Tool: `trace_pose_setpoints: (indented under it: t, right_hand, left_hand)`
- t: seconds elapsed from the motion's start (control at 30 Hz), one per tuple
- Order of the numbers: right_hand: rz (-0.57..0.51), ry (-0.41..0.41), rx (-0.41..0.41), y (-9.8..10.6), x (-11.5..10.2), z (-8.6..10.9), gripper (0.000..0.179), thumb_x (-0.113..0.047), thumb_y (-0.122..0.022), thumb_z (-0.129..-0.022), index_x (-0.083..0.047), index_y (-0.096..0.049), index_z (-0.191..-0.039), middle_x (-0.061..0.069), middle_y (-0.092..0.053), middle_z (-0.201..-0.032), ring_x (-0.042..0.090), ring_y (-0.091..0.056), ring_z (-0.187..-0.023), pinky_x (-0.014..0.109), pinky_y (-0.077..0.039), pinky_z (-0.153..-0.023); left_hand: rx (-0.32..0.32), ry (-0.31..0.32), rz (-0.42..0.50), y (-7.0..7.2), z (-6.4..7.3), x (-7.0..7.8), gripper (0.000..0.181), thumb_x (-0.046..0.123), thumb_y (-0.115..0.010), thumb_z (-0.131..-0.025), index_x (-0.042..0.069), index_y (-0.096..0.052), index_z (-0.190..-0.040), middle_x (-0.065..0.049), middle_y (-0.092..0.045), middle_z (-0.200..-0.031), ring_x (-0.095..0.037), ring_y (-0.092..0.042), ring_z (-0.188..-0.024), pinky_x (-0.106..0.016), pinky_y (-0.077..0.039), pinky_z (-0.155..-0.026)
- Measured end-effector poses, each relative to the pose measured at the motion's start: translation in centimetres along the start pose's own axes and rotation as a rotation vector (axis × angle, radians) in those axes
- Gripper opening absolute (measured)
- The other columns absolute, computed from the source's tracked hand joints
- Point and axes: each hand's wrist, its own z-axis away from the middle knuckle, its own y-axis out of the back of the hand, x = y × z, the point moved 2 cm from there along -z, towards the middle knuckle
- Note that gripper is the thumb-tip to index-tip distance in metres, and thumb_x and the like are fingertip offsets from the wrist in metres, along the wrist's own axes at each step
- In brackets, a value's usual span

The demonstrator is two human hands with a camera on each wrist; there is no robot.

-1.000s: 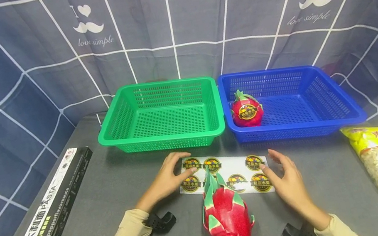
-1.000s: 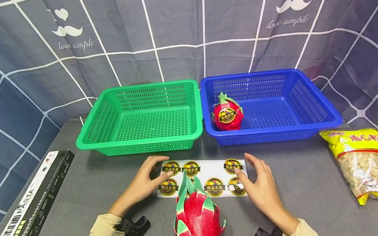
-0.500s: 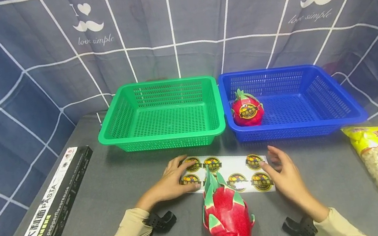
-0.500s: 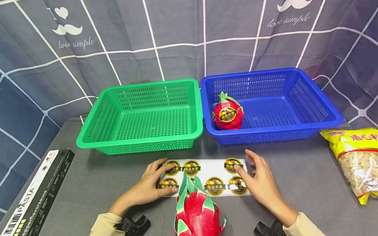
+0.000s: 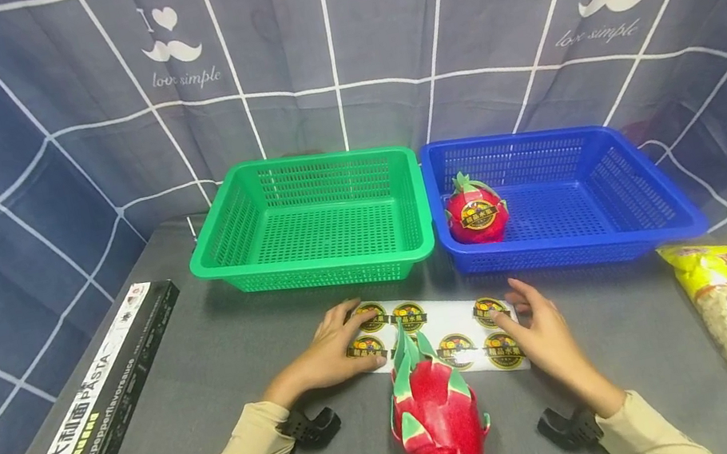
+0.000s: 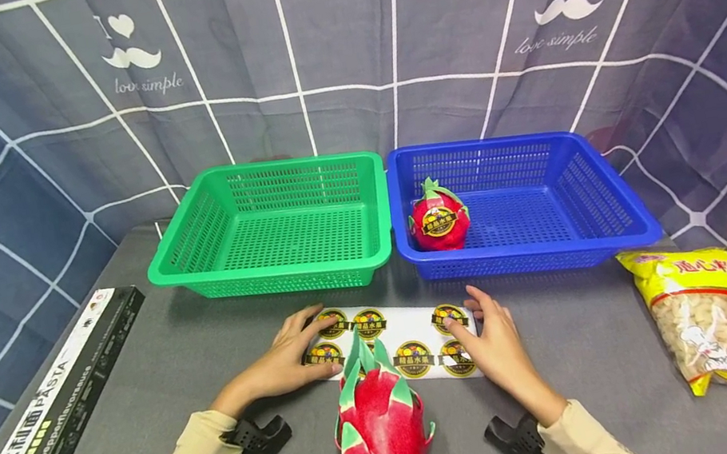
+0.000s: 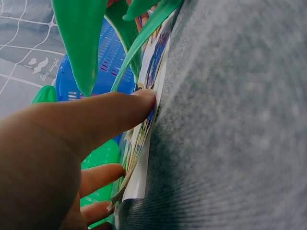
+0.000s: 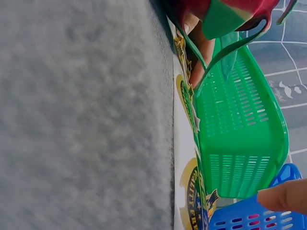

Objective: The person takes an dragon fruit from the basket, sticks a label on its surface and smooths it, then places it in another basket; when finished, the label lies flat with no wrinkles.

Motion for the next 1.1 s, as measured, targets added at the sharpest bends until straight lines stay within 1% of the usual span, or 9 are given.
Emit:
trace_pose_setpoints:
  t: [0.2,0.3,0.43,0.5,0.57,0.63,0.77,0.93,1.1]
  right_hand:
    - [0.059,0.013,-0.011,-0.19,-0.14,-0.23,0.068,-0.023,-0.065,-0.081,0.002,-0.034,-0.136,0.023,-0.057,-0.119,0.034,-0.051,-0.105,0.048,-0.037,-0.089]
    - [0.067,0.026,-0.018,-0.32,-0.01,-0.3,0.069,-0.022,-0.066,-0.08,0.003,-0.034,-0.135,0.023,-0.058,-0.118,0.034,-0.053,-0.103,0.049,-0.033,-0.091]
    - [0.067,0.048,-0.024,-0.38,0.11,-0.3,0.069,-0.019,-0.067,-0.079,0.004,-0.034,-0.135,0.024,-0.058,-0.117,0.035,-0.055,-0.102,0.051,-0.031,-0.092]
    - [0.068,0.059,-0.022,-0.39,0.16,-0.26,0.068,-0.017,-0.067,-0.079,0.003,-0.034,-0.135,0.024,-0.058,-0.117,0.035,-0.055,-0.101,0.05,-0.033,-0.091]
    - [0.063,0.077,-0.011,-0.42,0.27,-0.26,0.065,-0.014,-0.067,-0.079,0.002,-0.036,-0.134,0.024,-0.058,-0.116,0.034,-0.056,-0.099,0.045,-0.039,-0.086]
    - [0.051,0.092,0.01,-0.47,0.38,-0.3,0.061,-0.009,-0.067,-0.078,0.001,-0.038,-0.131,0.023,-0.059,-0.114,0.032,-0.056,-0.097,0.037,-0.044,-0.08]
    - [0.005,0.117,0.066,-0.54,0.56,-0.38,0.054,0.0,-0.065,-0.076,-0.001,-0.045,-0.126,0.022,-0.06,-0.111,0.028,-0.058,-0.09,0.023,-0.045,-0.07]
    - [-0.03,0.136,0.118,-0.55,0.6,-0.34,0.05,0.006,-0.064,-0.073,0.0,-0.05,-0.12,0.021,-0.062,-0.107,0.021,-0.057,-0.082,0.019,-0.047,-0.067]
    - [-0.037,0.105,0.11,-0.59,0.79,-0.38,0.05,0.007,-0.065,-0.071,-0.001,-0.052,-0.119,0.02,-0.06,-0.107,0.014,-0.056,-0.078,0.017,-0.047,-0.066]
  left_hand:
    - [-0.002,0.008,-0.007,-0.05,0.02,0.04,0.07,0.04,-0.069,-0.076,0.019,-0.04,-0.136,-0.015,-0.023,-0.146,-0.032,-0.02,-0.134,-0.057,-0.018,-0.107]
    - [-0.001,0.009,-0.005,-0.05,0.01,0.04,0.07,0.04,-0.069,-0.076,0.018,-0.04,-0.136,-0.015,-0.024,-0.146,-0.032,-0.02,-0.134,-0.057,-0.018,-0.107]
    - [0.002,0.009,-0.006,-0.03,-0.01,0.05,0.07,0.04,-0.069,-0.076,0.018,-0.041,-0.136,-0.015,-0.024,-0.146,-0.033,-0.02,-0.134,-0.058,-0.018,-0.106]
    - [0.003,0.008,-0.009,-0.07,-0.03,0.01,0.069,0.04,-0.069,-0.076,0.019,-0.041,-0.136,-0.015,-0.024,-0.146,-0.033,-0.02,-0.134,-0.058,-0.018,-0.106]
    - [0.004,0.006,-0.011,-0.12,-0.05,-0.04,0.069,0.04,-0.069,-0.076,0.019,-0.041,-0.136,-0.015,-0.024,-0.146,-0.032,-0.02,-0.134,-0.058,-0.018,-0.106]
    - [0.007,0.002,-0.013,-0.15,-0.06,-0.07,0.069,0.04,-0.069,-0.076,0.018,-0.041,-0.135,-0.015,-0.024,-0.146,-0.033,-0.02,-0.134,-0.057,-0.018,-0.106]
    - [0.01,-0.003,-0.015,-0.16,-0.08,-0.07,0.069,0.039,-0.069,-0.076,0.018,-0.041,-0.135,-0.016,-0.025,-0.146,-0.033,-0.021,-0.134,-0.057,-0.018,-0.107]
    - [0.01,-0.002,-0.018,-0.19,-0.11,-0.09,0.069,0.039,-0.069,-0.076,0.017,-0.041,-0.135,-0.016,-0.025,-0.146,-0.033,-0.021,-0.134,-0.057,-0.018,-0.107]
    - [0.008,0.0,-0.017,-0.16,-0.1,-0.04,0.07,0.039,-0.069,-0.075,0.017,-0.041,-0.135,-0.016,-0.024,-0.146,-0.032,-0.02,-0.134,-0.057,-0.017,-0.107]
